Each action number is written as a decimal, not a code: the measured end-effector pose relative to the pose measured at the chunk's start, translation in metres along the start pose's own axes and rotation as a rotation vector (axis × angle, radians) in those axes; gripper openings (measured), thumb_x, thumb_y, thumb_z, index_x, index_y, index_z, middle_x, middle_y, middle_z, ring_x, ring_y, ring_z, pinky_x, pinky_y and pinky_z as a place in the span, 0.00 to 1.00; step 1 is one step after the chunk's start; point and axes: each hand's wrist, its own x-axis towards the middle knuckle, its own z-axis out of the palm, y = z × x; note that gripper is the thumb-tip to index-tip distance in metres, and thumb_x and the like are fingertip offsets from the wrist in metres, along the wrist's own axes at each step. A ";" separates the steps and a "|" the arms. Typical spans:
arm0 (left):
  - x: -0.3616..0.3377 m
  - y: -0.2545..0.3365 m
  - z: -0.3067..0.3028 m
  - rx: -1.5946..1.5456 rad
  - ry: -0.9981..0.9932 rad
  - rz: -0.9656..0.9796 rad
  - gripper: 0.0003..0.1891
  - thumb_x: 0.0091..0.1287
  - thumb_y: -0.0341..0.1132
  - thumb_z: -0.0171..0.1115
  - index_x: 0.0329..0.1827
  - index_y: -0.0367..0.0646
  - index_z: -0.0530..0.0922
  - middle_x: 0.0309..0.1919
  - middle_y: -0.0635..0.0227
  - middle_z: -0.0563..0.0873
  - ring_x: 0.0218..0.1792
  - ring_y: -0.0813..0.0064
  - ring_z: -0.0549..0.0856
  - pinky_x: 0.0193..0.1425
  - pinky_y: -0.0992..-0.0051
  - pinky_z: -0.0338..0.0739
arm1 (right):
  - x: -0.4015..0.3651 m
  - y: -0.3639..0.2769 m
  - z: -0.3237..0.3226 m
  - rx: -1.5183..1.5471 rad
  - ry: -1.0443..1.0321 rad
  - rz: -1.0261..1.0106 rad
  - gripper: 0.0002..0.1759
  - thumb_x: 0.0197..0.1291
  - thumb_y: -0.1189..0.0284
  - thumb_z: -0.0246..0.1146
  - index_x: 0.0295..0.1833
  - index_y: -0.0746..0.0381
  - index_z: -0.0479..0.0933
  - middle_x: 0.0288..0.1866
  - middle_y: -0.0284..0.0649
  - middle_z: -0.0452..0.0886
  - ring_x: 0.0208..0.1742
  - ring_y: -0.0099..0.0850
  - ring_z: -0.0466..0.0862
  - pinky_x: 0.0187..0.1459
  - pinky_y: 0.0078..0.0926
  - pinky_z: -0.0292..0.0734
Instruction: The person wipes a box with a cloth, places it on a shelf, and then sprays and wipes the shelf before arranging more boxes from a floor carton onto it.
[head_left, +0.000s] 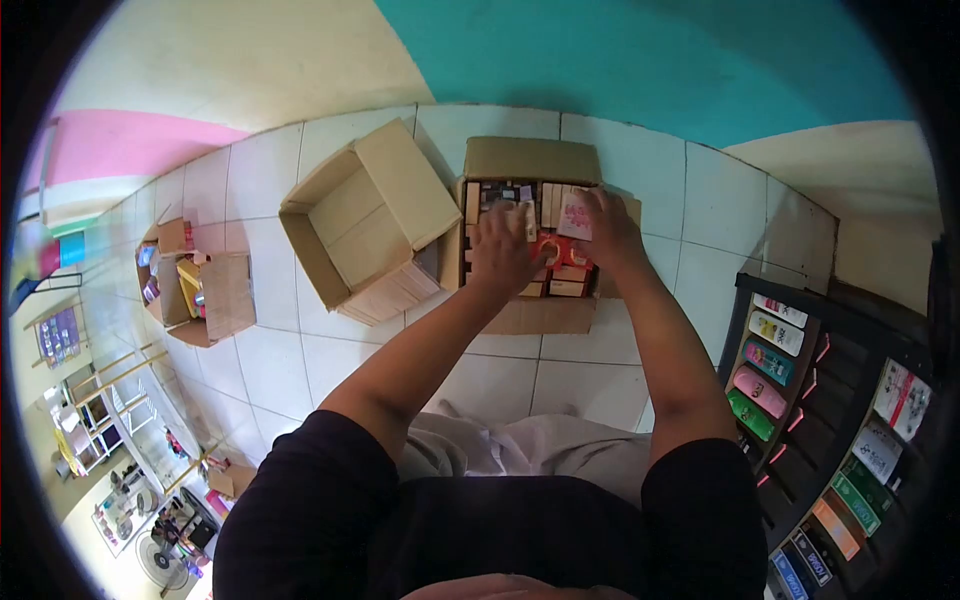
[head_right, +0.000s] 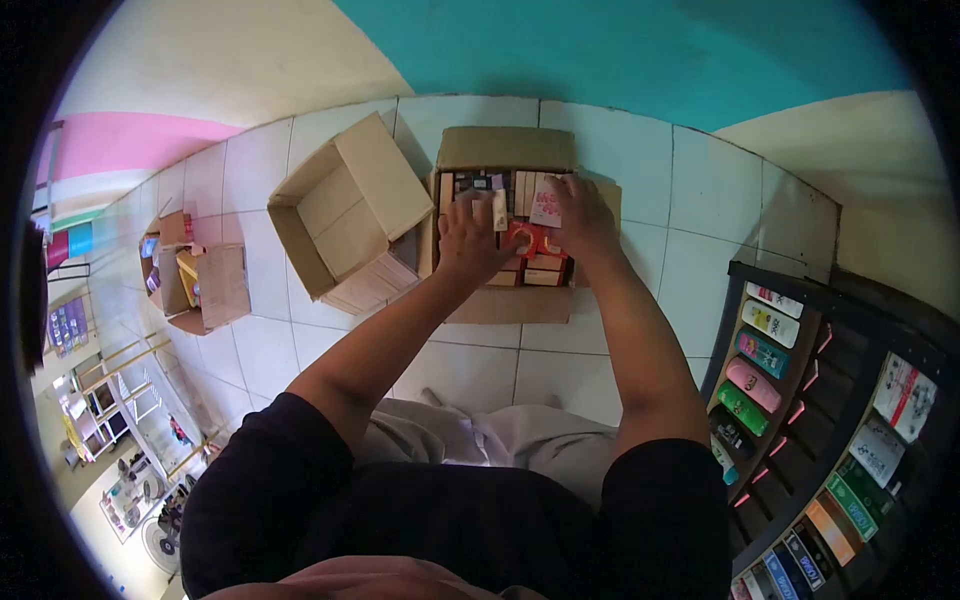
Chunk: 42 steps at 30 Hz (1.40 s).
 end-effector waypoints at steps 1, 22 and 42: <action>0.003 0.000 0.003 0.005 0.008 0.014 0.46 0.53 0.58 0.76 0.71 0.45 0.66 0.63 0.56 0.74 0.67 0.54 0.70 0.64 0.51 0.68 | 0.002 0.001 -0.001 0.056 -0.034 0.021 0.52 0.40 0.70 0.82 0.73 0.57 0.64 0.68 0.44 0.69 0.71 0.47 0.70 0.70 0.42 0.73; 0.016 -0.014 0.004 0.165 -0.069 0.249 0.26 0.49 0.45 0.74 0.53 0.56 0.79 0.52 0.69 0.78 0.58 0.60 0.75 0.56 0.54 0.64 | -0.056 -0.003 0.045 -0.161 0.151 -0.005 0.37 0.51 0.60 0.76 0.66 0.58 0.72 0.62 0.36 0.73 0.67 0.35 0.72 0.65 0.51 0.65; 0.022 -0.054 -0.015 0.108 0.152 -0.053 0.31 0.61 0.51 0.70 0.62 0.43 0.75 0.58 0.55 0.78 0.62 0.53 0.77 0.63 0.51 0.72 | -0.047 -0.014 0.026 -0.115 0.075 0.061 0.26 0.52 0.66 0.75 0.57 0.55 0.77 0.57 0.37 0.76 0.62 0.40 0.75 0.59 0.46 0.69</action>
